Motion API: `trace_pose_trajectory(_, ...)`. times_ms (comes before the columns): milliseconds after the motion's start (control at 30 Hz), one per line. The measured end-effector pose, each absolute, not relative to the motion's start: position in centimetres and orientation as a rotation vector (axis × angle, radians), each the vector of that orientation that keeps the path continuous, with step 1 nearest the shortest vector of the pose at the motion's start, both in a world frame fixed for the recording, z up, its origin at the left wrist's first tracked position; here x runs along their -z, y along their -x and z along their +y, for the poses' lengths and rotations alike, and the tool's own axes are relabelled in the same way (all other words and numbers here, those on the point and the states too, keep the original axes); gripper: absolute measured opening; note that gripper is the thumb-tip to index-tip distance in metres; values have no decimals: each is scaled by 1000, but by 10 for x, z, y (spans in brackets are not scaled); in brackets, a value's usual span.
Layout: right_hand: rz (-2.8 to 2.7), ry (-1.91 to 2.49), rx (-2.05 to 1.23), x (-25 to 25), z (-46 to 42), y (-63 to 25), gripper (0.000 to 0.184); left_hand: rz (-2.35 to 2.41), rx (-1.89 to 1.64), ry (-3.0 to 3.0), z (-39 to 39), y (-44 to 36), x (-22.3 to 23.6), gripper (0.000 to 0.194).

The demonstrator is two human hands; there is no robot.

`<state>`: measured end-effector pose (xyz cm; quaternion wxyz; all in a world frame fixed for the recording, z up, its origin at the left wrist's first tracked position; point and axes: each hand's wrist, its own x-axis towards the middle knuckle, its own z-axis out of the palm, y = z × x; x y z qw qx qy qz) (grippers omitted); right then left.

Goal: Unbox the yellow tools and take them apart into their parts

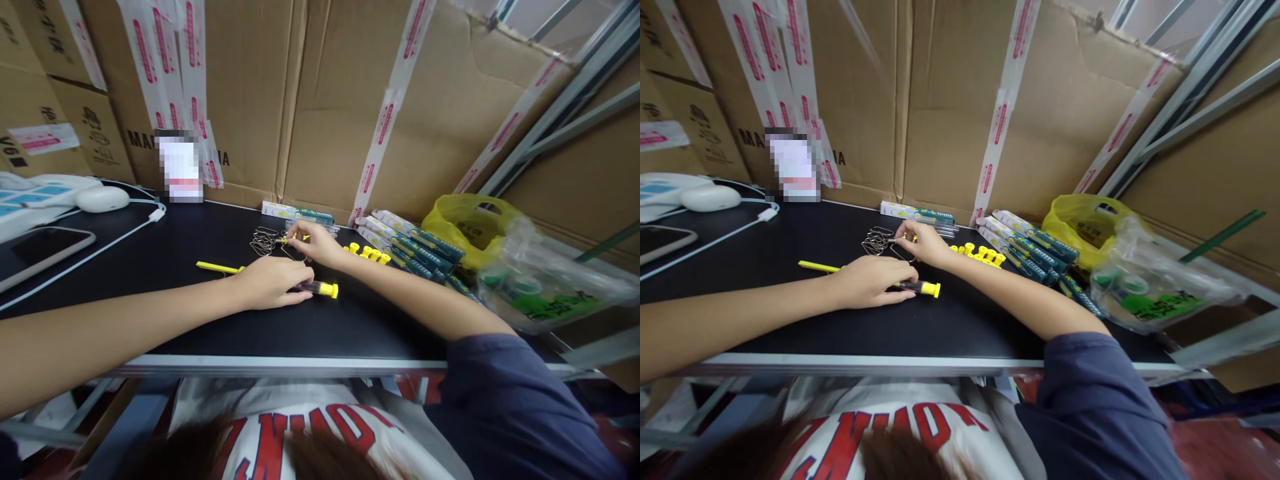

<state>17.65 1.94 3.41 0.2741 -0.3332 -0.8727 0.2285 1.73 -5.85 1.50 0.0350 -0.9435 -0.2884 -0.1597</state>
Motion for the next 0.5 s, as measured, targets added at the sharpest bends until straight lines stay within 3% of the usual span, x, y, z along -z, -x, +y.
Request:
trace_pose_trajectory(267,-2352,1004,-615,-30,68,-111,11,-828,497,2875,-58,-17,-16,22)
trace_pose_trajectory(500,-2366,1052,-332,-22,96,-99,9,-803,500,2862,-58,-17,-16,22)
